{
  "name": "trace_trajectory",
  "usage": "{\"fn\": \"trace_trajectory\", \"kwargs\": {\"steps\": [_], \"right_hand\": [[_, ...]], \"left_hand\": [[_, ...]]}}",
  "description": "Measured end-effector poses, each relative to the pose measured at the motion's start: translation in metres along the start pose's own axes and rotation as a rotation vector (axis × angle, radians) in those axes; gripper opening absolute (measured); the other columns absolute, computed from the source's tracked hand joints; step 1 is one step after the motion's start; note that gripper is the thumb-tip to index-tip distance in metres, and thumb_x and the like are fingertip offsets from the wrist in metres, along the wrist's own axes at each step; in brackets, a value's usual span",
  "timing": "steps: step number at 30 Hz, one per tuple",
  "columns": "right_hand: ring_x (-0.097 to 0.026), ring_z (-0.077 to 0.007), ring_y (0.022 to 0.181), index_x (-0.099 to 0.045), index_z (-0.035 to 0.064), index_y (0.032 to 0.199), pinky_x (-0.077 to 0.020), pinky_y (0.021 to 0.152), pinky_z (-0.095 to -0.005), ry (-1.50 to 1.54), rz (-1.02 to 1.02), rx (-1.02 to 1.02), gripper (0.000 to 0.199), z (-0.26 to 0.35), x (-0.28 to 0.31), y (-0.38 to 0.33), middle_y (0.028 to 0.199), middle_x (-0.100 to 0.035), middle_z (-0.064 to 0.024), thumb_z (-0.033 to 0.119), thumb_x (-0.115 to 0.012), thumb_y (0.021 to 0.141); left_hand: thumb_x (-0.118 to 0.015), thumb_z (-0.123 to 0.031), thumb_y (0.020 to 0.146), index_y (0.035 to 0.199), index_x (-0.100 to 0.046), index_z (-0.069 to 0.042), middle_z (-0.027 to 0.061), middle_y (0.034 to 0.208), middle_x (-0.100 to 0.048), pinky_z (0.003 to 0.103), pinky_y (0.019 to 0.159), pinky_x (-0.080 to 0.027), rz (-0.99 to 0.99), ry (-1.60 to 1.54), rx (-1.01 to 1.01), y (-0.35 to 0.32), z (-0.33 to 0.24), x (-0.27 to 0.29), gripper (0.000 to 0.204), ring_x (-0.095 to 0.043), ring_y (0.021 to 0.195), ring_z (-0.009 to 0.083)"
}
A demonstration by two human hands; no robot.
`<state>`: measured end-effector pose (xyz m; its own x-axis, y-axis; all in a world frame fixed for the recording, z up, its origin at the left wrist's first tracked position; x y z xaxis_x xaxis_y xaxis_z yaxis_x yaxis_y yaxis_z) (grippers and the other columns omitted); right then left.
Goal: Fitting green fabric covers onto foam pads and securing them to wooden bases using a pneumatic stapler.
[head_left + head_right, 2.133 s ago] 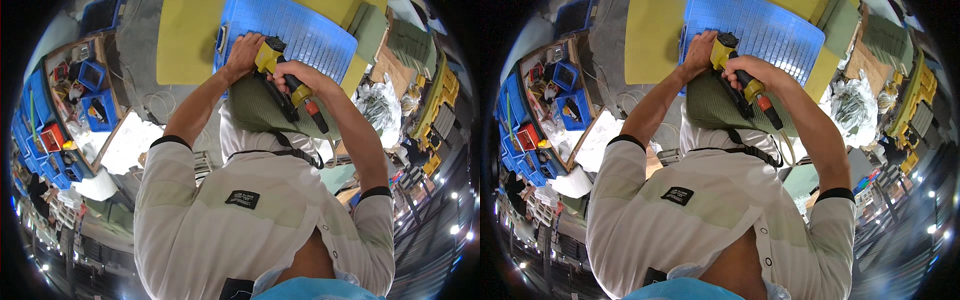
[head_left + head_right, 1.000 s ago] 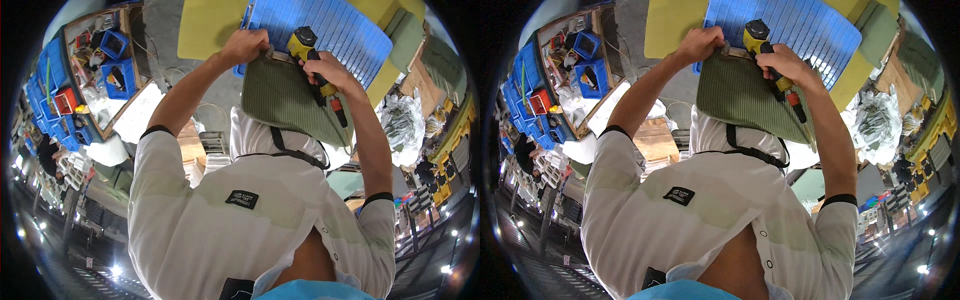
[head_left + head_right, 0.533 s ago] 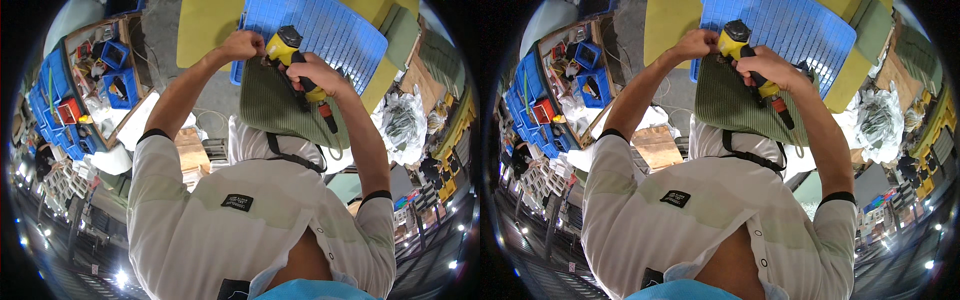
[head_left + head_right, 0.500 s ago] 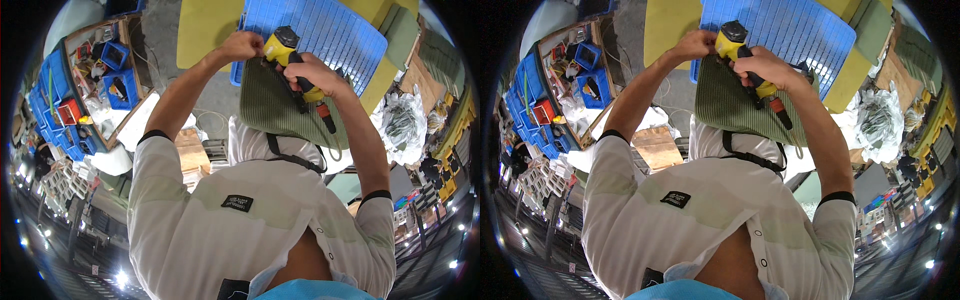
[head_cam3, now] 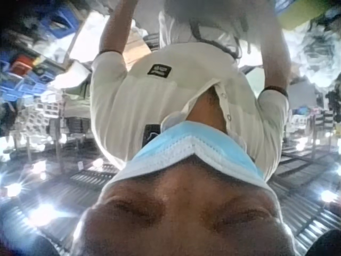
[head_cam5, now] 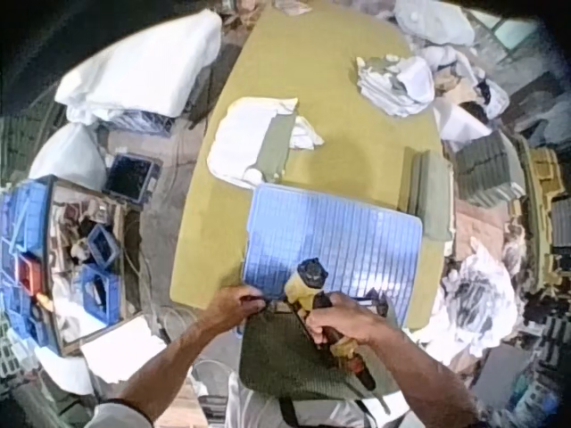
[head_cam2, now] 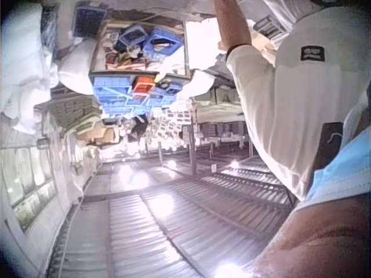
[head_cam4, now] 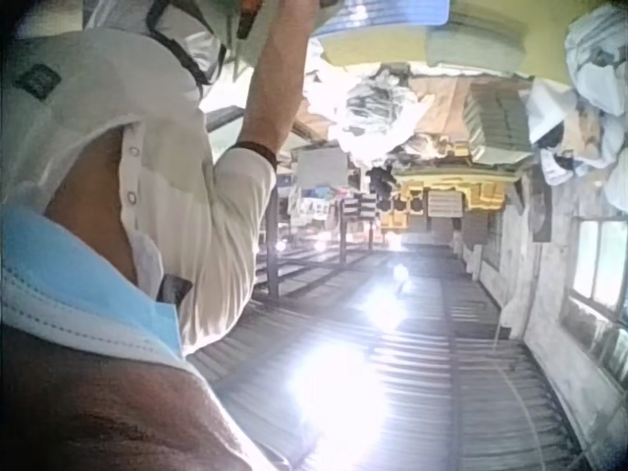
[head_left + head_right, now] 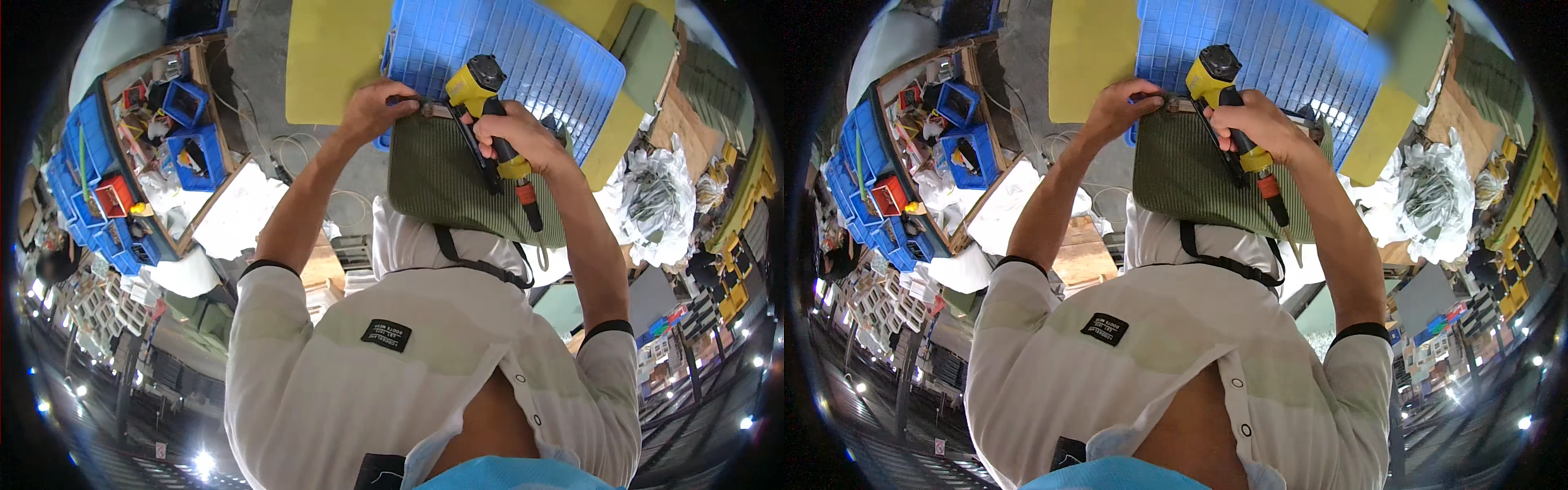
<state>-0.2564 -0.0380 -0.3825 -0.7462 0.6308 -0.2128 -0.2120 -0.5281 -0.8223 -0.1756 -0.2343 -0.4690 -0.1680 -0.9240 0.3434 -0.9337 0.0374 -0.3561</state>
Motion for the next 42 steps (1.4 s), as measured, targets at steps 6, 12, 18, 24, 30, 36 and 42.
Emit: {"fn": "trace_trajectory", "kwargs": {"steps": [6, 12, 18, 24, 30, 36, 42], "right_hand": [[-0.056, -0.0124, 0.059, -0.058, -0.0103, 0.11, -0.0454, 0.056, -0.0259, 0.149, 0.062, 0.011, 0.044, 0.005, -0.009, 0.006, 0.068, -0.055, -0.0026, 0.021, -0.063, 0.08], [-0.059, -0.0136, 0.057, -0.062, -0.0076, 0.101, -0.0472, 0.054, -0.0266, 0.11, 0.123, -0.058, 0.034, 0.007, -0.032, 0.031, 0.067, -0.059, -0.0051, 0.018, -0.064, 0.079], [-0.063, -0.0158, 0.064, -0.063, -0.0005, 0.075, -0.0492, 0.058, -0.0298, -0.087, 0.055, -0.106, 0.026, 0.004, -0.03, 0.016, 0.07, -0.066, -0.0099, 0.025, -0.067, 0.076], [-0.061, -0.0104, 0.067, -0.061, -0.0045, 0.11, -0.048, 0.061, -0.0245, 0.117, -0.18, 0.004, 0.032, -0.032, 0.048, -0.074, 0.071, -0.059, -0.0027, 0.018, -0.065, 0.087], [-0.059, -0.0133, 0.064, -0.059, -0.0019, 0.102, -0.0475, 0.06, -0.0279, 0.188, -0.541, 0.062, 0.024, -0.091, 0.155, -0.188, 0.073, -0.061, -0.006, 0.015, -0.065, 0.085], [-0.058, -0.0136, 0.064, -0.059, -0.0012, 0.101, -0.0475, 0.061, -0.0281, 0.243, -0.587, 0.045, 0.023, -0.143, 0.2, -0.206, 0.072, -0.06, -0.0058, 0.015, -0.065, 0.085], [-0.058, -0.0126, 0.061, -0.059, -0.0024, 0.102, -0.0473, 0.058, -0.0263, 0.217, -0.399, 0.037, 0.023, -0.146, 0.208, -0.178, 0.07, -0.059, -0.0042, 0.014, -0.064, 0.087]], "left_hand": [[-0.07, -0.018, 0.093, 0.112, -0.074, -0.011, 0.0101, 0.11, -0.067, 0.034, 0.084, -0.054, -0.067, 0.237, -0.001, -0.03, -0.018, -0.01, 0.022, -0.066, 0.095, 0.0241], [-0.071, -0.016, 0.092, 0.114, -0.076, -0.014, 0.0168, 0.128, -0.059, 0.039, 0.093, -0.052, -0.101, 0.082, -0.06, -0.058, -0.021, -0.006, 0.023, -0.061, 0.112, 0.0292], [-0.071, -0.018, 0.092, 0.109, -0.076, -0.012, 0.0172, 0.127, -0.062, 0.039, 0.094, -0.051, -0.071, 0.091, 0.078, -0.049, -0.025, 0.007, 0.019, -0.063, 0.116, 0.0302], [-0.065, -0.024, 0.096, 0.107, -0.072, -0.008, 0.0128, 0.1, -0.072, 0.04, 0.079, -0.054, -0.112, -0.055, 0.001, 0.02, -0.083, -0.04, 0.021, -0.07, 0.092, 0.0288], [-0.057, -0.065, 0.091, 0.116, -0.071, -0.014, 0.0086, 0.109, -0.073, 0.044, 0.087, -0.053, 0.372, 0.342, 0.228, 0.11, -0.144, -0.208, 0.058, -0.069, 0.103, 0.0295], [-0.064, -0.053, 0.092, 0.104, -0.071, -0.008, 0.0132, 0.1, -0.073, 0.045, 0.084, -0.052, 0.332, 0.347, 0.212, 0.13, -0.152, -0.262, 0.047, -0.069, 0.097, 0.0301], [-0.074, -0.029, 0.089, 0.092, -0.07, -0.005, 0.0129, 0.076, -0.069, 0.043, 0.07, -0.05, 0.081, 0.114, 0.119, 0.13, -0.132, -0.261, 0.025, -0.067, 0.071, 0.0291]]}}
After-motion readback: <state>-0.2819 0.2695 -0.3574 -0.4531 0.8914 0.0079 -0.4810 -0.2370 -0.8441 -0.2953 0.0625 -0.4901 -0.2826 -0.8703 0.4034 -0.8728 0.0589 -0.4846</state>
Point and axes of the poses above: each hand's wrist, its own y-axis towards the middle knuckle, its own x-axis out of the back of the hand, z = x × y, the point moved 7 cm from there along y, towards the middle knuckle
